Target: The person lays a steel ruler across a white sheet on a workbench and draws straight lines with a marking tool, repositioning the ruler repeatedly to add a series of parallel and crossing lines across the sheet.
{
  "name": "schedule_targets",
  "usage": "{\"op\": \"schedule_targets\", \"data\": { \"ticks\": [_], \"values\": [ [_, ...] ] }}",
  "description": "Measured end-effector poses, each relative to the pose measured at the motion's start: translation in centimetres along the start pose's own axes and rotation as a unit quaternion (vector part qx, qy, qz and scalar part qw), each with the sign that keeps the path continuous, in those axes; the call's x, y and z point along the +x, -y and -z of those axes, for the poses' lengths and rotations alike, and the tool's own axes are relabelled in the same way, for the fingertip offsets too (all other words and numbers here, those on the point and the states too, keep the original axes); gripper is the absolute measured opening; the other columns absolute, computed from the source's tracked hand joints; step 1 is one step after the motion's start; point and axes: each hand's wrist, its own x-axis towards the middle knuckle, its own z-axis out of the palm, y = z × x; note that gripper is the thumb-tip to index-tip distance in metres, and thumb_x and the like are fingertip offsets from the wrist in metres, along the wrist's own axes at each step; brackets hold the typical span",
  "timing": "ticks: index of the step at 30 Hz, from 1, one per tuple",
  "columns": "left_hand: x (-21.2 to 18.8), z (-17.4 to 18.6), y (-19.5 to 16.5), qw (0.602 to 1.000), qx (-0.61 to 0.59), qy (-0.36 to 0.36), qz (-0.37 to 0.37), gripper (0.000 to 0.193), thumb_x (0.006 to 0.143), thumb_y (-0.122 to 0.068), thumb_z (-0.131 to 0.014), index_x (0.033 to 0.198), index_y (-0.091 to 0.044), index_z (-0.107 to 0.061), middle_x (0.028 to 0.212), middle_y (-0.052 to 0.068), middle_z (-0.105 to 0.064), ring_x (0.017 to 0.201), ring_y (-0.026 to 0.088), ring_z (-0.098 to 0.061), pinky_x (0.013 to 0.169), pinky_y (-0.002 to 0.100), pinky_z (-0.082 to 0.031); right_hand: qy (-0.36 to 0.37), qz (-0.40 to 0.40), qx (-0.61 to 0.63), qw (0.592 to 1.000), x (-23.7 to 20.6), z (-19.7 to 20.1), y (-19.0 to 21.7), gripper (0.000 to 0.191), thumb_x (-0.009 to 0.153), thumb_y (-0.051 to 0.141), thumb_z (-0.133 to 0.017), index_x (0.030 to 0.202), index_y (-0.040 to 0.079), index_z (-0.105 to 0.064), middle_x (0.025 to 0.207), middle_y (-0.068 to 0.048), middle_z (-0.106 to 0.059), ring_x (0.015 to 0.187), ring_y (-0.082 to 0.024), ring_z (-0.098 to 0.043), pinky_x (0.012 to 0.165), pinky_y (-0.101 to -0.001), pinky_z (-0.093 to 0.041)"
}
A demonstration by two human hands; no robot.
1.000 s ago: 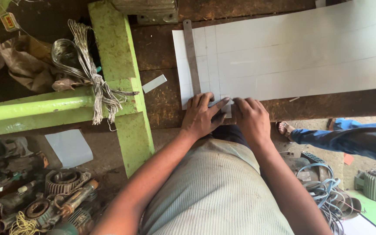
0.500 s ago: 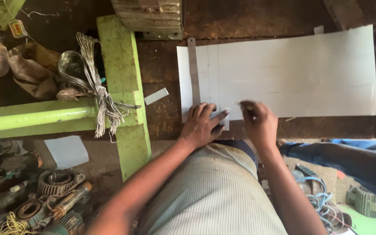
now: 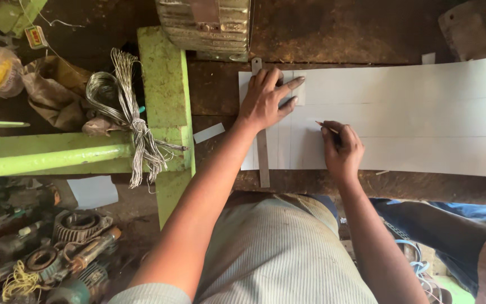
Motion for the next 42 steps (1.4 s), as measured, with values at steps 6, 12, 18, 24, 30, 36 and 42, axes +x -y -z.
{"op": "schedule_targets", "data": {
  "ticks": [6,12,18,24,30,36,42],
  "values": [
    [0.1,-0.6,0.2,1.0,-0.003,0.003,0.009,0.051,0.096,-0.048,-0.068,0.145,-0.036,-0.061,0.112,0.005,-0.053,0.104,0.025,-0.049,0.096,0.044,-0.048,0.005,0.006,-0.015,1.0,0.5,0.1,0.5,0.009,0.099,0.007,-0.075,0.107,0.005,-0.073,0.09,-0.01,-0.07,0.078,-0.024,-0.067,0.071,-0.0343,-0.052],
    [0.2,-0.8,0.4,1.0,0.006,-0.015,0.004,0.053,0.095,-0.05,-0.066,0.146,-0.036,-0.06,0.114,0.007,-0.053,0.105,0.026,-0.049,0.097,0.044,-0.047,0.024,-0.015,-0.024,0.999,1.2,0.2,1.4,0.01,0.099,0.008,-0.075,0.108,0.005,-0.074,0.092,-0.011,-0.072,0.077,-0.024,-0.069,0.07,-0.0348,-0.054],
    [0.2,-0.3,0.0,1.0,-0.002,-0.002,0.009,0.057,0.089,-0.042,-0.073,0.144,-0.035,-0.06,0.114,0.006,-0.052,0.107,0.026,-0.05,0.097,0.044,-0.048,0.013,0.077,-0.066,0.995,7.0,-2.6,1.7,0.009,0.101,0.007,-0.072,0.109,0.007,-0.075,0.099,-0.012,-0.073,0.082,-0.03,-0.072,0.072,-0.039,-0.058],
    [0.4,0.5,-0.4,0.999,-0.023,0.01,0.024,0.06,0.085,-0.036,-0.079,0.142,-0.033,-0.061,0.113,0.006,-0.051,0.107,0.027,-0.049,0.094,0.046,-0.047,0.023,0.143,-0.126,0.981,10.1,-4.1,1.8,0.012,0.098,0.005,-0.074,0.109,0.008,-0.076,0.093,-0.012,-0.07,0.081,-0.035,-0.07,0.072,-0.0433,-0.057],
    [0.4,0.1,-0.3,1.0,0.001,0.013,0.025,0.059,0.084,-0.042,-0.078,0.141,-0.036,-0.061,0.123,0.011,-0.053,0.111,0.03,-0.05,0.096,0.047,-0.046,0.058,0.139,-0.162,0.975,11.0,-4.0,2.0,0.01,0.095,0.004,-0.073,0.103,0.008,-0.075,0.096,-0.01,-0.072,0.083,-0.031,-0.071,0.072,-0.0415,-0.058],
    [-0.5,-0.4,0.3,0.998,-0.031,0.041,0.025,0.053,0.102,-0.036,-0.067,0.153,-0.033,-0.053,0.134,0.012,-0.053,0.121,0.031,-0.05,0.108,0.049,-0.047,0.092,0.111,-0.159,0.977,8.4,-3.9,2.1,0.007,0.105,0.009,-0.068,0.106,0.003,-0.07,0.105,-0.014,-0.072,0.095,-0.032,-0.069,0.083,-0.0435,-0.055],
    [-7.7,3.3,-0.1,0.984,0.148,0.075,0.064,0.059,0.103,-0.035,-0.053,0.155,-0.008,-0.043,0.152,0.013,-0.047,0.138,0.031,-0.043,0.118,0.048,-0.039,0.051,0.184,-0.23,0.954,0.1,-0.2,1.3,0.01,0.099,0.011,-0.063,0.103,0.002,-0.061,0.144,-0.017,-0.062,0.135,-0.038,-0.056,0.109,-0.0541,-0.04]
  ]
}}
